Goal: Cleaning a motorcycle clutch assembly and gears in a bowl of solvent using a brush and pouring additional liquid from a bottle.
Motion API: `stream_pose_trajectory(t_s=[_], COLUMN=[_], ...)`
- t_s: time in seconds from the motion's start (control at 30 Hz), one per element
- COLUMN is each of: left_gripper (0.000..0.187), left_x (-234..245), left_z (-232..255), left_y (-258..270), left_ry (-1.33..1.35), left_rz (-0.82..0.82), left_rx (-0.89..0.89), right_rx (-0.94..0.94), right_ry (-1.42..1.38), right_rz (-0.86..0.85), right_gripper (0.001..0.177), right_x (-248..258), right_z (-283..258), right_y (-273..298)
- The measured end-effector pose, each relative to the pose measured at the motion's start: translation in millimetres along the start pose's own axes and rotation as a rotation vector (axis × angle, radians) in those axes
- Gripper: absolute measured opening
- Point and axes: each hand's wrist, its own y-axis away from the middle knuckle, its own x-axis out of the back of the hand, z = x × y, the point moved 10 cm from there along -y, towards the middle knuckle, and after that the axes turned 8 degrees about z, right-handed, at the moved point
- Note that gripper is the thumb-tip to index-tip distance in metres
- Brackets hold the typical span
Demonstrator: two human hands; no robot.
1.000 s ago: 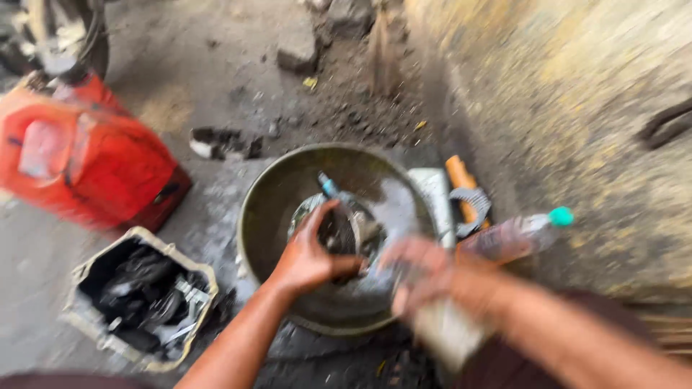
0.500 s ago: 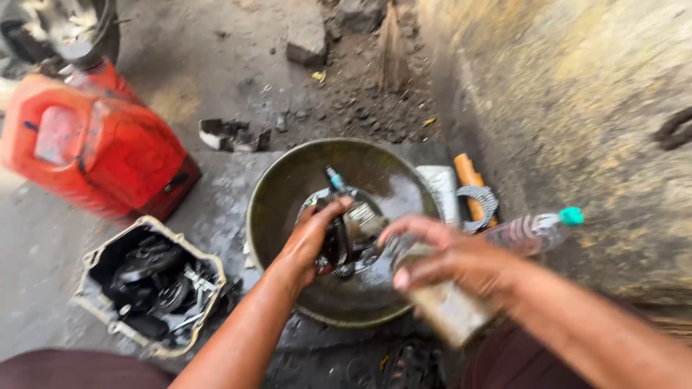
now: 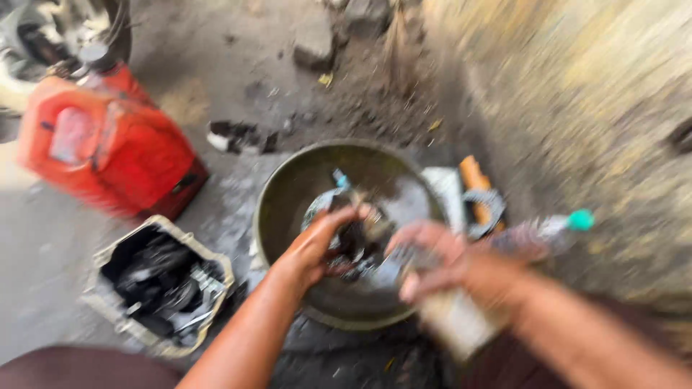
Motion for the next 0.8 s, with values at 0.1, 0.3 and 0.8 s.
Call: stream_pose_trajectory(t_s=[0.1, 0.3, 0.8], left_gripper=[0.099, 0.091, 0.101], left_x=[-17.2, -8.3, -24.3], left_z=[15.1, 9.1, 1.4], left_y=[24.6, -9.9, 17.6], left_ry=[0.079, 0.179, 0.419], left_rz=[-0.151, -0.066, -0.101], left_rx=[-0.031, 0.001, 0.242], right_rx=[0.043, -0.024, -0.083], right_ry=[0.233, 0.126, 0.122], right_rz=[0.004, 0.004, -0.036], right_gripper=[0.055, 0.062, 0.065], right_x=[13.0, -6.0, -1.1], right_z=[24.2, -17.8, 32.7], right_y=[-16.8, 19.1, 11.5])
